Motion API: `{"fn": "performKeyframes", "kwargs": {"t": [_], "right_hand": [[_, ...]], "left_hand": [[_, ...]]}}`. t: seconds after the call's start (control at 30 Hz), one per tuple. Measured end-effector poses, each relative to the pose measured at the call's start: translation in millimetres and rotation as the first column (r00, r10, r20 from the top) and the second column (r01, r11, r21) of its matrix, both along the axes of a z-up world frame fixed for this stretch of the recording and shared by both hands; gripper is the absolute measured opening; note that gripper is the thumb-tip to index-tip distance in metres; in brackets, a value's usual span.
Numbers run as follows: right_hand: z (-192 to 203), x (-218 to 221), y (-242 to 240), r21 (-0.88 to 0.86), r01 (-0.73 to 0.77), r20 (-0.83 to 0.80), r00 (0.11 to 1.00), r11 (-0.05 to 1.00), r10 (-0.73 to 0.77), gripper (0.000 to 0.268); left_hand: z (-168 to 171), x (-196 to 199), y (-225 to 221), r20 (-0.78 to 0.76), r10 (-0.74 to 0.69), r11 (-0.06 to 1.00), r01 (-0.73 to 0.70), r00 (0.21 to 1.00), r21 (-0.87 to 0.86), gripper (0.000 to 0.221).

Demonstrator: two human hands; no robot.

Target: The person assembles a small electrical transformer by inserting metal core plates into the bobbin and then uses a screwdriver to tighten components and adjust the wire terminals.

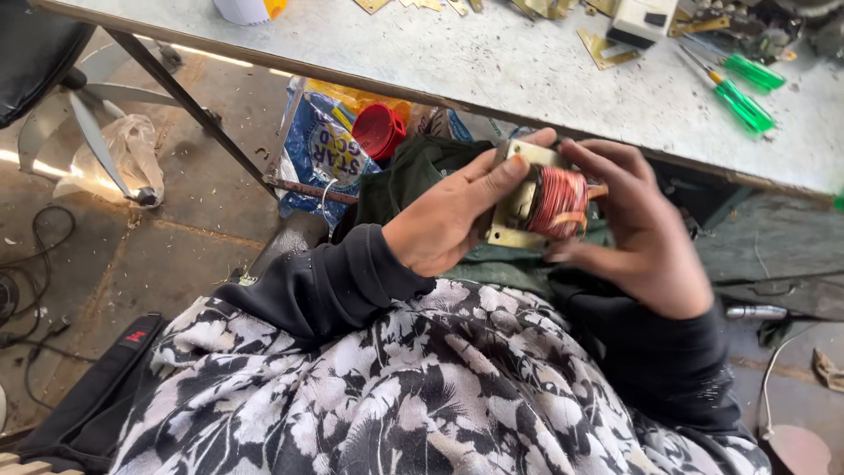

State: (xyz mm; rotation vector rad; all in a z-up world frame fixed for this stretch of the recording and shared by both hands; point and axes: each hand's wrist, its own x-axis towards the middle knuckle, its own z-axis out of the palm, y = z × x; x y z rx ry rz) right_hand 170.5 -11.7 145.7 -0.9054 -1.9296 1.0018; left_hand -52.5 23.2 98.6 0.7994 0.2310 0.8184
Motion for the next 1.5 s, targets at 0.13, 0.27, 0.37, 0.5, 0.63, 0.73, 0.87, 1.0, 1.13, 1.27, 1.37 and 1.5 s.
{"fn": "performKeyframes", "kwargs": {"t": [0.13, 0.27, 0.37, 0.5, 0.63, 0.73, 0.87, 1.0, 1.13, 1.27, 1.37, 1.5], "right_hand": [[6, 21, -23, -0.109, 0.089, -0.003, 0.996, 0.99, -0.09, 0.048], [-12, 16, -34, -0.092, 0.168, -0.035, 0.985, 0.982, -0.171, 0.025], [-25, 9, -40, 0.058, 0.261, 0.078, 0.961, 0.964, -0.265, 0.019], [-38, 1, -51, 0.219, 0.296, 0.142, 0.933, 0.93, -0.33, 0.018], [-45, -2, -53, 0.134, 0.274, 0.086, 0.954, 0.952, -0.286, 0.018], [-45, -1, -50, -0.012, 0.224, 0.025, 0.974, 0.974, -0.224, 0.019], [-42, 0, -50, -0.047, 0.229, 0.029, 0.973, 0.972, -0.228, 0.016], [-39, -1, -53, 0.041, 0.334, 0.016, 0.942, 0.942, -0.335, 0.019], [-39, -2, -53, 0.113, 0.347, 0.095, 0.929, 0.931, -0.357, 0.019], [-42, -5, -52, 0.116, 0.334, 0.098, 0.933, 0.935, -0.345, 0.022], [-44, -8, -53, 0.152, 0.341, 0.088, 0.93, 0.928, -0.356, 0.023], [-46, -12, -54, 0.152, 0.352, 0.028, 0.932, 0.923, -0.36, 0.023]], "left_hand": [[-1, 4, -21, 0.003, -0.097, 0.995, 0.097, 0.995, 0.012, 0.085], [-12, 8, -32, -0.052, -0.121, 0.993, 0.122, 0.991, 0.008, 0.095], [-24, 9, -36, -0.104, -0.12, 0.992, 0.116, 0.987, -0.043, 0.095], [-44, 7, -37, -0.046, -0.136, 0.973, 0.125, 0.99, -0.192, 0.087], [-57, 7, -31, -0.103, -0.095, 0.985, 0.078, 0.99, -0.155, 0.086], [-60, 8, -29, -0.108, -0.135, 0.99, 0.129, 0.985, -0.057, 0.09], [-61, 9, -34, -0.05, -0.158, 0.986, 0.155, 0.986, -0.053, 0.09], [-59, 12, -38, -0.038, -0.14, 0.985, 0.135, 0.989, -0.109, 0.091], [-56, 10, -36, -0.03, -0.103, 0.991, 0.1, 0.994, -0.085, 0.092], [-57, 5, -35, 0.011, -0.103, 0.992, 0.103, 0.995, -0.072, 0.088], [-58, 4, -35, 0.04, -0.078, 0.992, 0.081, 0.996, -0.091, 0.082], [-60, 5, -33, -0.002, 0.005, 0.997, -0.005, 1.0, -0.077, 0.078]]}}
